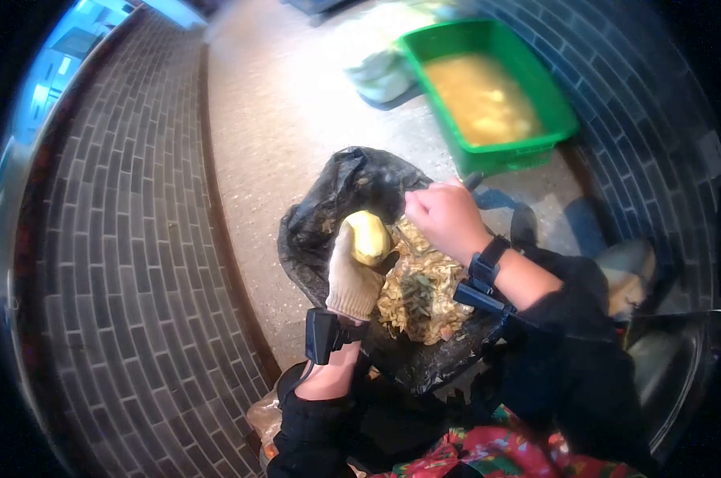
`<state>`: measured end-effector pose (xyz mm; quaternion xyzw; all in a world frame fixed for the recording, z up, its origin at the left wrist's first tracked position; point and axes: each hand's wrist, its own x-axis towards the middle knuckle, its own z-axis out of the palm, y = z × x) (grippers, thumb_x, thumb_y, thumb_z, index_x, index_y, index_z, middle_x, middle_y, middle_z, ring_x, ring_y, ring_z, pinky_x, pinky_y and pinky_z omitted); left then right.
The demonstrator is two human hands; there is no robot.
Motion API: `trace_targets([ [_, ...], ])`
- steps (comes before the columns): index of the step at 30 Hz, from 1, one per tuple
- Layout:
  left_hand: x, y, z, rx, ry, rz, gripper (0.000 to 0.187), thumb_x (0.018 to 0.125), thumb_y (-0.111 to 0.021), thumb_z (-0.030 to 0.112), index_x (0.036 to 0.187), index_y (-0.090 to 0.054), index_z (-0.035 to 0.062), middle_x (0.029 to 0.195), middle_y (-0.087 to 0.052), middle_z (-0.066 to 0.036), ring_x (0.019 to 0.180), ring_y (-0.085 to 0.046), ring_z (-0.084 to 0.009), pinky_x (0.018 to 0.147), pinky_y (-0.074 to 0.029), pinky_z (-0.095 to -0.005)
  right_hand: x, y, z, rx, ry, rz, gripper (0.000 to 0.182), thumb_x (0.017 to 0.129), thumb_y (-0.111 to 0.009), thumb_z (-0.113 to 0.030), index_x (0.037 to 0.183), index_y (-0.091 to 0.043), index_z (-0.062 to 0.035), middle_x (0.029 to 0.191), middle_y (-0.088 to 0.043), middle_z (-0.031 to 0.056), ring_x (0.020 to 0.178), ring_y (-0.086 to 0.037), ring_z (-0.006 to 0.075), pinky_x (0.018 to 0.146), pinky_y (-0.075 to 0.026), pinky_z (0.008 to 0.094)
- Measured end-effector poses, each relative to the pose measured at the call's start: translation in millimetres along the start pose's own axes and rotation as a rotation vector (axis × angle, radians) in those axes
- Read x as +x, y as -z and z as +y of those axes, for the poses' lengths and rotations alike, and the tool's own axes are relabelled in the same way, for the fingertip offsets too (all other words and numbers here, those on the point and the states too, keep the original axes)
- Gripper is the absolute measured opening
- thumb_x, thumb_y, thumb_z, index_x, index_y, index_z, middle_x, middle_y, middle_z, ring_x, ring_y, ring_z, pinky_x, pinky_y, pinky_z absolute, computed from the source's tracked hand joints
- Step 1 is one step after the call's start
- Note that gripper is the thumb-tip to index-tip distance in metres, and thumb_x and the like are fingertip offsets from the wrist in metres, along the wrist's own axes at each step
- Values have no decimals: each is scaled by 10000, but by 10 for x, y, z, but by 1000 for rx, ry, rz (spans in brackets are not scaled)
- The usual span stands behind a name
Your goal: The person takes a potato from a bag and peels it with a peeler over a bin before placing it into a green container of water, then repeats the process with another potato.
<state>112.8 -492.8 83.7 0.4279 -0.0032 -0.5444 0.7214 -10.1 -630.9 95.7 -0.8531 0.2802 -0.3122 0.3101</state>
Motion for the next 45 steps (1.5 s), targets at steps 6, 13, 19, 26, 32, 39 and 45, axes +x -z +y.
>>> trace_targets([
  [6, 5, 37, 7, 120, 89, 83, 369, 961, -567, 297, 1213, -514, 33, 1067, -632, -130, 974, -633, -252, 819, -536, -412, -86, -84, -1, -65, 69, 101, 339, 883, -554, -195, 558, -560, -98, 566, -582, 75, 595, -552, 274, 664, -392, 421],
  [13, -3, 59, -41, 301, 19, -185, 663, 775, -780, 172, 1323, -445, 8, 1183, -586, -123, 1073, -593, -216, 931, -499, -363, -16, -29, 98, -103, 100, 131, 317, 863, -573, -188, 561, -552, -93, 572, -568, 80, 612, -543, 275, 669, -388, 404],
  [19, 8, 206, -154, 835, 45, -243, 723, 697, -852, 179, 1301, -497, 0, 1125, -623, -64, 1007, -587, -130, 892, -476, -268, -44, -50, 160, -119, 178, 34, 300, 837, -597, -209, 560, -584, -93, 569, -558, 70, 621, -552, 265, 695, -410, 390],
  [26, -30, 87, -93, 903, 207, -251, 701, 661, -874, 166, 1240, -509, 13, 1052, -637, -38, 923, -595, -119, 821, -499, -268, -112, -86, 65, -171, 301, -75, 300, 817, -618, -214, 534, -570, -127, 551, -558, 42, 607, -557, 236, 678, -407, 381],
  [32, -76, 100, -140, 1122, -6, -211, 807, 601, -913, 225, 1257, -497, 3, 1124, -598, -75, 1013, -566, -141, 892, -479, -290, -11, -82, 295, -425, 320, -81, 279, 830, -556, -242, 576, -630, -154, 584, -620, 32, 624, -599, 221, 703, -397, 389],
  [39, -218, -93, 87, 1257, -467, -170, 740, 586, -805, 95, 1261, -507, 31, 1165, -587, -91, 1078, -562, -199, 945, -452, -311, 72, -12, 206, -176, 131, 12, 296, 829, -567, -248, 564, -613, -124, 549, -578, 80, 615, -590, 269, 685, -404, 418],
  [45, -177, -65, 8, 1504, -527, -127, 641, 595, -786, 101, 1190, -553, 60, 1075, -617, -123, 996, -608, -253, 892, -482, -343, -58, -113, 53, -96, 245, -20, 273, 822, -578, -190, 558, -584, -121, 573, -572, 60, 623, -562, 246, 673, -406, 373],
])
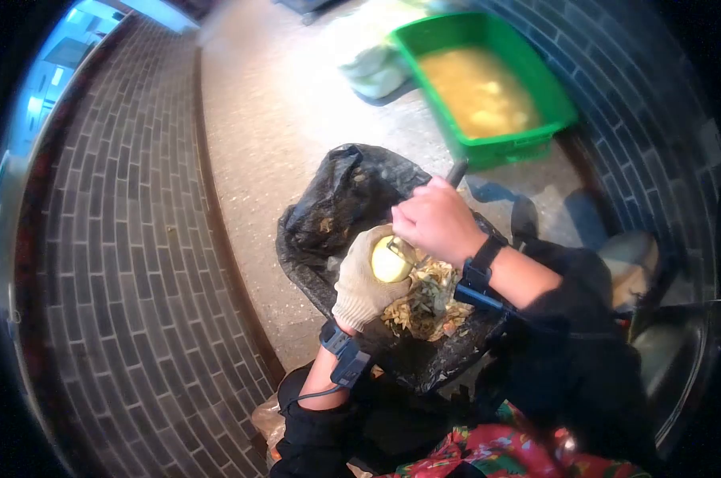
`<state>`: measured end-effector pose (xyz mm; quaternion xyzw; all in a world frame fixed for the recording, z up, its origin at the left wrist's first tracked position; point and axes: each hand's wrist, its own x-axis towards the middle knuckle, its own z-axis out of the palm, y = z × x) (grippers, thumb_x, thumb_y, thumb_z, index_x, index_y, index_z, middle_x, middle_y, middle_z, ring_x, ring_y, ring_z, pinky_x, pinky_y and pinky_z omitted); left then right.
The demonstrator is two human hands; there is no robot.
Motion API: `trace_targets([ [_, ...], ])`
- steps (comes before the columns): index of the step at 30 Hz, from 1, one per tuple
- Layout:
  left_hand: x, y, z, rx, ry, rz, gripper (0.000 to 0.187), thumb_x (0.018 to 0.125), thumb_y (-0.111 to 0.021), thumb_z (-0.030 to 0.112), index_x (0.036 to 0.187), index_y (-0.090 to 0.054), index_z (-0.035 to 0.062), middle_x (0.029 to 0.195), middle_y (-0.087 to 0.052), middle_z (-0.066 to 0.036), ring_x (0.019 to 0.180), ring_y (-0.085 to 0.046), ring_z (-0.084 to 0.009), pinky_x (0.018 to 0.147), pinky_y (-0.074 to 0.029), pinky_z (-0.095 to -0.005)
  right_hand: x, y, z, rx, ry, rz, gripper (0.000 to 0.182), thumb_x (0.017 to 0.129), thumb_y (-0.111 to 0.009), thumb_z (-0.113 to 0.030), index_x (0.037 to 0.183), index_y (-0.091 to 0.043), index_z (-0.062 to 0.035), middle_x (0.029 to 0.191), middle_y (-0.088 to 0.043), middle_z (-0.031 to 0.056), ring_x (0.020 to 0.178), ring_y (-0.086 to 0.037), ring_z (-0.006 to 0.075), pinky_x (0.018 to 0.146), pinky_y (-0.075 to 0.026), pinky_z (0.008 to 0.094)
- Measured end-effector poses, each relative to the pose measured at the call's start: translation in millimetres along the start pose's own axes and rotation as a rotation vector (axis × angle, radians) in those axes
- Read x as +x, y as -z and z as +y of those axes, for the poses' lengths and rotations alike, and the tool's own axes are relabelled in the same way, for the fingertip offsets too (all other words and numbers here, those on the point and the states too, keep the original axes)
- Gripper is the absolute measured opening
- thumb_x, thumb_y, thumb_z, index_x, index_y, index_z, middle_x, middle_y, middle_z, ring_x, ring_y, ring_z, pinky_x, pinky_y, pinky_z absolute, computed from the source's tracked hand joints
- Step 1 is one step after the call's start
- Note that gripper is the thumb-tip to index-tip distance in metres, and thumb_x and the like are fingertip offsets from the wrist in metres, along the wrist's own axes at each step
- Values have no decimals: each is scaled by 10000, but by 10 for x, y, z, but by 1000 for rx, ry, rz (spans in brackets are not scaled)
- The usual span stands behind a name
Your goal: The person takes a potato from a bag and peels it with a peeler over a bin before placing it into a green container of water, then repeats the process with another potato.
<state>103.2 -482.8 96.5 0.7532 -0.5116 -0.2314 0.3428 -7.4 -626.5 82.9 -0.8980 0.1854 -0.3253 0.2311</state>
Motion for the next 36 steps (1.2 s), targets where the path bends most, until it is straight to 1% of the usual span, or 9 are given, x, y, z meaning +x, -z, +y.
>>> trace_targets([
  [3, -41, 82, 137, -20, -56, -22, 649, 585, -795, 106, 1186, -553, 70, 1091, -608, -125, 1019, -603, -278, 899, -484, -355, 9, -34, 259, -257, 38, 7, 266, 815, -581, -186, 560, -587, -110, 582, -584, 68, 625, -569, 253, 677, -406, 379],
  [5, 2, 127, 141, -60, -82, -67, 658, 576, -804, 115, 1183, -554, 82, 1103, -600, -129, 1037, -599, -308, 903, -488, -373, 15, -34, 299, -236, -124, 7, 295, 819, -580, -212, 536, -600, -131, 540, -579, 59, 608, -592, 245, 681, -400, 389],
  [12, 51, 7, 60, -64, -12, -16, 835, 592, -768, 59, 1352, -432, -10, 1227, -571, -177, 1150, -555, -261, 984, -438, -342, -2, 30, -92, -22, -6, 48, 287, 824, -596, -223, 549, -589, -141, 555, -581, 27, 605, -584, 221, 659, -400, 374],
  [16, -15, 23, 77, -6, -33, 45, 839, 591, -770, 53, 1355, -432, -8, 1206, -586, -169, 1120, -575, -260, 968, -450, -335, -11, -19, 200, -273, 34, -38, 270, 834, -579, -267, 586, -624, -171, 597, -612, 4, 643, -598, 207, 708, -404, 389],
  [17, -34, 74, 191, -103, -58, 43, 821, 591, -777, 52, 1342, -447, 3, 1185, -598, -157, 1097, -585, -252, 954, -460, -333, -60, -82, 342, -257, -26, -35, 185, 767, -571, -210, 596, -617, -158, 603, -603, 23, 617, -560, 255, 680, -397, 394],
  [22, 13, 172, 59, -139, 31, 50, 719, 616, -833, 149, 1250, -509, 45, 1177, -580, -125, 1096, -573, -252, 939, -464, -345, 6, -4, 234, -101, -221, -52, 329, 865, -527, -266, 596, -608, -95, 599, -590, 130, 611, -556, 338, 721, -400, 448],
  [26, 46, -25, -431, -292, -37, 115, 784, 648, -852, 248, 1320, -497, 54, 1289, -547, -131, 1206, -524, -255, 1035, -410, -366, 34, -61, 277, -102, -294, -84, 392, 880, -501, -258, 553, -568, -53, 610, -582, 178, 600, -548, 364, 744, -399, 484],
  [29, 72, -86, -506, -524, 135, 86, 770, 685, -841, 272, 1332, -497, 35, 1133, -646, -107, 990, -621, -175, 888, -503, -292, 124, 123, 143, -23, -278, -106, 369, 869, -513, -267, 609, -596, -18, 647, -575, 211, 631, -551, 416, 671, -409, 484],
  [36, 7, 55, -153, -1315, 469, -49, 420, 793, -708, 105, 1174, -546, 34, 1024, -640, -81, 878, -647, -162, 756, -550, -285, 51, 141, 69, 15, -413, -135, 386, 880, -517, -286, 630, -605, -6, 662, -569, 231, 674, -576, 422, 671, -416, 525],
])
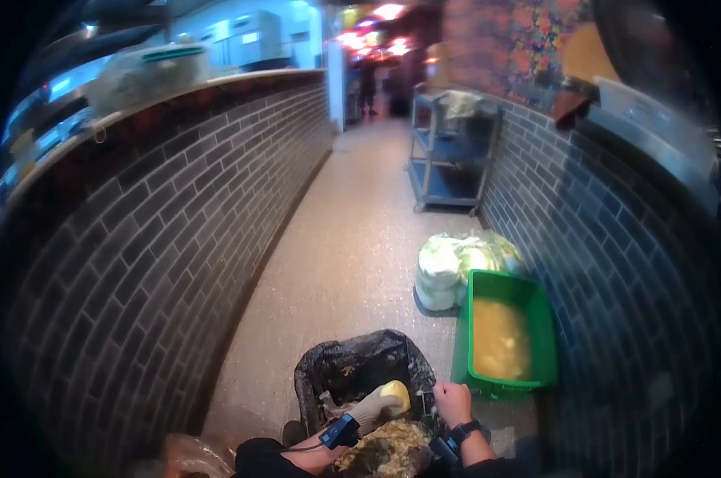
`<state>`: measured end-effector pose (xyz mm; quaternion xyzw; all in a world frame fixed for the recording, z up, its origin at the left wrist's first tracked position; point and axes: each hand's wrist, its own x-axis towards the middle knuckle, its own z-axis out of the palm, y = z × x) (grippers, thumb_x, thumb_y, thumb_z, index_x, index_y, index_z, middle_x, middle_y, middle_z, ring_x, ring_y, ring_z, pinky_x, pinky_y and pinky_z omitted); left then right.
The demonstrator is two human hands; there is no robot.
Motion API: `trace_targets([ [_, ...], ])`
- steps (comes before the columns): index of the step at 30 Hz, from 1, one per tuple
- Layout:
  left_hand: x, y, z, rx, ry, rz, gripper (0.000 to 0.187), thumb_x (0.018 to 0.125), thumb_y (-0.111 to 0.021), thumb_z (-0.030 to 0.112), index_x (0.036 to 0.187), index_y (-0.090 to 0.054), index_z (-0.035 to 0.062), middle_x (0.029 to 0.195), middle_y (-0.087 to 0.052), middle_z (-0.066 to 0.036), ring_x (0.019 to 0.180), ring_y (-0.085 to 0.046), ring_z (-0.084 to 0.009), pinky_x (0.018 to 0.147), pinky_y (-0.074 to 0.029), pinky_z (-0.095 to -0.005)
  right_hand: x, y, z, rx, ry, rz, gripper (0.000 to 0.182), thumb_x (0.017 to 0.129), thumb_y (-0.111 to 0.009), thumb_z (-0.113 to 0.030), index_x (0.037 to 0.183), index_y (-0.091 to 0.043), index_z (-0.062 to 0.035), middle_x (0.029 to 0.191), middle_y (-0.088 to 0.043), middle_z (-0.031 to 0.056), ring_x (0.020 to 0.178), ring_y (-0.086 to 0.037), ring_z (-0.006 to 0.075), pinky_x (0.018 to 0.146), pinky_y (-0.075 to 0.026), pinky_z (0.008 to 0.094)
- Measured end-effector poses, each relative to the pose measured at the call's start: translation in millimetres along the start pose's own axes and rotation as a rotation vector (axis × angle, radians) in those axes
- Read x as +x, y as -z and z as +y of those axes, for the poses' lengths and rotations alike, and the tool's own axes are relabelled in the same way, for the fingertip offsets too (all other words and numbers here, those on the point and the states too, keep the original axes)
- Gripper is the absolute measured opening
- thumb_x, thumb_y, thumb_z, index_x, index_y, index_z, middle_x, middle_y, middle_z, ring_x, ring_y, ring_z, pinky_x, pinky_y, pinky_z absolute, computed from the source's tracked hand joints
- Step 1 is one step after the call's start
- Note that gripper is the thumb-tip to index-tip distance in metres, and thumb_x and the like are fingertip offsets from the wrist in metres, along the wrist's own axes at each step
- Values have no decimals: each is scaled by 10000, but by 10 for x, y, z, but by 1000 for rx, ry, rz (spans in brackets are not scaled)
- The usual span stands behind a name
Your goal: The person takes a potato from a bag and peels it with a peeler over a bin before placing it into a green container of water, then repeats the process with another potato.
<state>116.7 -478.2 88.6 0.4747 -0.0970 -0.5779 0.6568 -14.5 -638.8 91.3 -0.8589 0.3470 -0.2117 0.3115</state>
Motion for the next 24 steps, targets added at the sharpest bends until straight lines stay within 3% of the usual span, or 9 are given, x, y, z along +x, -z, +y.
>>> trace_targets([
  [3, -121, -154, 129, -121, 153, 37, 381, 809, -703, 80, 1150, -538, 36, 1008, -638, -73, 852, -657, -173, 741, -553, -285, 7, -5, -48, 21, 56, 29, 388, 884, -519, -294, 633, -606, -11, 657, -569, 227, 644, -572, 417, 629, -418, 506],
  [6, -10, -43, -76, 68, -53, -79, 487, 797, -756, 98, 1222, -523, 49, 1043, -635, -47, 933, -629, -141, 812, -531, -280, 56, -48, 26, 18, 143, 43, 337, 852, -533, -257, 629, -602, -14, 649, -565, 219, 604, -544, 403, 608, -396, 455],
  [7, 63, -1, -105, 193, -48, -81, 599, 759, -805, 134, 1272, -507, 49, 1085, -628, -43, 968, -603, -123, 845, -517, -283, 80, -7, -10, 78, 35, -6, 314, 839, -530, -235, 627, -595, -13, 654, -567, 217, 616, -531, 408, 632, -381, 460],
  [9, 97, 5, -134, 422, -229, 30, 768, 676, -877, 209, 1313, -485, 36, 1123, -617, -53, 982, -582, -122, 869, -509, -291, 147, -5, 26, 33, 132, 58, 391, 907, -516, -283, 670, -605, 15, 679, -549, 252, 590, -559, 418, 543, -403, 491],
  [12, 133, -28, -30, 800, -474, 86, 727, 660, -832, 142, 1297, -494, 48, 1120, -621, -88, 991, -595, -170, 889, -499, -319, 176, 18, -12, 74, 122, 70, 380, 912, -520, -283, 665, -612, -8, 662, -552, 243, 606, -563, 420, 571, -420, 493],
  [13, 92, -123, 77, 861, -349, 120, 708, 645, -816, 132, 1275, -504, 49, 1120, -619, -104, 1007, -599, -189, 893, -495, -324, 169, 52, -75, 59, 142, 77, 370, 909, -523, -280, 669, -602, -9, 656, -554, 235, 609, -568, 415, 598, -431, 495],
  [14, 156, -85, 0, 973, -506, 136, 677, 636, -813, 138, 1240, -521, 54, 1112, -620, -108, 1009, -604, -197, 886, -496, -321, 158, 44, -69, 83, 135, 61, 351, 899, -531, -269, 653, -606, -29, 639, -571, 203, 612, -576, 387, 647, -430, 483],
  [17, 140, -231, 24, 1076, -289, 210, 655, 620, -811, 146, 1210, -540, 61, 1090, -632, -118, 970, -625, -217, 862, -503, -323, 106, -82, -5, 28, 298, 211, 347, 884, -539, -236, 569, -592, -100, 582, -586, 96, 649, -595, 288, 699, -413, 416],
  [24, 100, -229, -75, 1145, -343, 114, 671, 596, -800, 107, 1213, -542, 48, 1067, -643, -121, 977, -634, -226, 874, -503, -325, 98, -170, 133, -154, 416, 226, 272, 844, -582, -200, 582, -604, -129, 574, -580, 43, 621, -578, 240, 686, -410, 365],
])
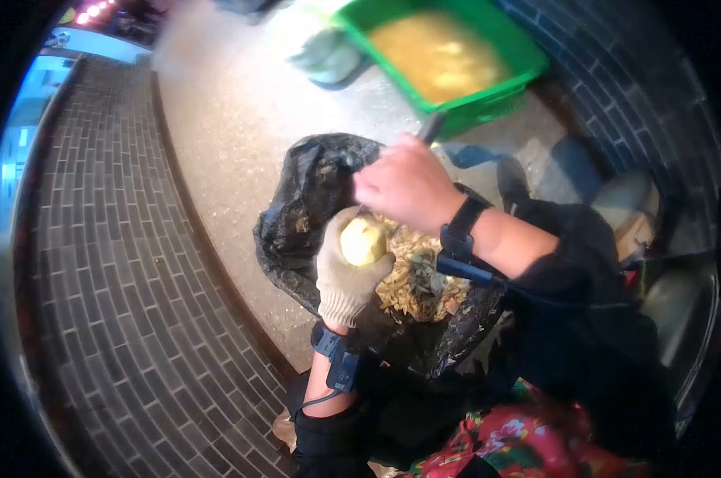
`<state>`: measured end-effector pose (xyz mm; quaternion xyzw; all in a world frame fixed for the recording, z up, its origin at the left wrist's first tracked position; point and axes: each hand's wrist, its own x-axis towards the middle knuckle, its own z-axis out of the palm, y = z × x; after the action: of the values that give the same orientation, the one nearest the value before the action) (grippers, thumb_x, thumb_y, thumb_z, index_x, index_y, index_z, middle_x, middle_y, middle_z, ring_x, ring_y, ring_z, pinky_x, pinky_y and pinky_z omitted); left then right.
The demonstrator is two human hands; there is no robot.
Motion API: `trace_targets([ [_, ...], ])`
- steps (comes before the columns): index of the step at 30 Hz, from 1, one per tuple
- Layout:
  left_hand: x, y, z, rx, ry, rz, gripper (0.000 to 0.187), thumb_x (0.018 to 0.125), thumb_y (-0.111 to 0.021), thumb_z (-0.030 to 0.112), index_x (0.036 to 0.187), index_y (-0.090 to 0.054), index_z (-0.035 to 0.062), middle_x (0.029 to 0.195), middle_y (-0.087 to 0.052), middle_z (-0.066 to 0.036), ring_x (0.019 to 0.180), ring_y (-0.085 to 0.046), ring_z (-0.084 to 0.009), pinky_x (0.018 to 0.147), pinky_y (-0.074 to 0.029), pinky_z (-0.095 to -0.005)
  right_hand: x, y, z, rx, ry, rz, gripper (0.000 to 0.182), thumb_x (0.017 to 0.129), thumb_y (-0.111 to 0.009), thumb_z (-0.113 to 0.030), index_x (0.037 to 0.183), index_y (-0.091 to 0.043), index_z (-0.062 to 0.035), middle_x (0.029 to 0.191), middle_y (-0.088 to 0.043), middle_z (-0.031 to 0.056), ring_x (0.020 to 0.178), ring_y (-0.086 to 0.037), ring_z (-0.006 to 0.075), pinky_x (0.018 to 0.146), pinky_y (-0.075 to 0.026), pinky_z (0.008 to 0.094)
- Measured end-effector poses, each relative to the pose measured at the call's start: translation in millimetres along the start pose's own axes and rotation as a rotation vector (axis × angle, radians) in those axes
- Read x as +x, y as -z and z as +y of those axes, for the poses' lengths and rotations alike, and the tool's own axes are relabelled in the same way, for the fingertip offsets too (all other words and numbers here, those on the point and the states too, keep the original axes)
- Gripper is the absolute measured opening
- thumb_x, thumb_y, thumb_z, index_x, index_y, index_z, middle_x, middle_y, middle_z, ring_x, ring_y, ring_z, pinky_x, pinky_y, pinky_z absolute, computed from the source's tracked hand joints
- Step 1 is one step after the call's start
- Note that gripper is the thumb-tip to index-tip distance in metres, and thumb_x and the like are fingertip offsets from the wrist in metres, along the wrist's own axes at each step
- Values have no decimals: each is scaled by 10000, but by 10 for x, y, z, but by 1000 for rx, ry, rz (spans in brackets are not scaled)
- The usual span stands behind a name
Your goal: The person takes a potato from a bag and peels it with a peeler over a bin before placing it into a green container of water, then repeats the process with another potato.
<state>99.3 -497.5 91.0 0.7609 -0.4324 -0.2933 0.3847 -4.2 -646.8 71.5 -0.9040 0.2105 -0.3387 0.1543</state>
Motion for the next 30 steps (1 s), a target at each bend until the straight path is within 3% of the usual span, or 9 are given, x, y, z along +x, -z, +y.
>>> trace_targets([
  [3, -51, 99, 136, -11, -209, -14, 685, 594, -800, 103, 1223, -537, 43, 1079, -633, -115, 984, -626, -217, 878, -505, -327, 24, 39, 116, -18, -149, 39, 285, 833, -575, -212, 568, -603, -113, 572, -581, 71, 596, -569, 267, 684, -405, 392],
  [5, -60, 135, 101, -57, -130, 8, 685, 605, -809, 110, 1228, -533, 39, 1098, -619, -110, 993, -614, -201, 880, -503, -328, 45, 126, 35, 35, -170, 37, 312, 846, -568, -250, 563, -621, -130, 583, -614, 77, 648, -609, 257, 709, -402, 414],
  [7, -28, 118, 31, -311, 229, -56, 672, 618, -818, 117, 1223, -536, 39, 1110, -610, -99, 996, -604, -181, 883, -500, -325, 44, 186, -81, 87, -141, 57, 307, 839, -585, -224, 553, -593, -113, 574, -593, 71, 619, -583, 259, 692, -403, 400],
  [12, 5, -22, -211, -279, 133, -150, 755, 602, -815, 93, 1268, -462, 47, 1126, -592, -74, 1020, -577, -170, 904, -481, -314, -57, 93, -276, 92, 19, 90, 300, 812, -645, -176, 538, -540, -117, 548, -552, 15, 597, -548, 207, 662, -407, 366],
  [16, -80, 14, -97, -187, 168, -121, 768, 579, -816, 76, 1263, -468, 46, 1132, -591, -71, 1035, -572, -172, 914, -477, -313, -21, 84, -92, -66, 103, 87, 257, 801, -599, -198, 552, -568, -146, 557, -565, 16, 602, -565, 208, 670, -405, 372],
  [19, -89, 96, 13, -296, 72, -155, 771, 562, -821, 67, 1254, -481, 59, 1134, -591, -68, 1045, -564, -167, 923, -471, -308, -18, 29, 86, -3, -150, 23, 274, 820, -575, -203, 552, -593, -144, 543, -573, 33, 610, -580, 230, 666, -399, 396],
  [25, -35, 63, -217, -370, 147, -132, 807, 566, -846, 81, 1279, -468, 62, 1140, -588, -74, 1032, -568, -166, 910, -481, -315, -15, 211, -281, 135, -117, 11, 273, 839, -589, -179, 578, -585, -98, 584, -563, 59, 630, -556, 254, 683, -399, 379],
  [27, 15, 29, -317, -261, 38, -134, 812, 569, -853, 78, 1282, -466, 59, 1137, -588, -77, 1022, -574, -170, 897, -486, -309, -41, 136, -288, 109, -78, -21, 272, 839, -592, -180, 580, -584, -96, 585, -563, 59, 627, -549, 253, 691, -405, 378],
  [30, -27, 23, -331, -383, 96, -240, 811, 578, -839, 55, 1294, -458, 55, 1143, -588, -78, 1027, -577, -179, 904, -484, -310, -74, 27, -224, 166, -83, 73, 284, 840, -593, -186, 570, -571, -101, 574, -559, 58, 637, -561, 252, 688, -405, 380],
])
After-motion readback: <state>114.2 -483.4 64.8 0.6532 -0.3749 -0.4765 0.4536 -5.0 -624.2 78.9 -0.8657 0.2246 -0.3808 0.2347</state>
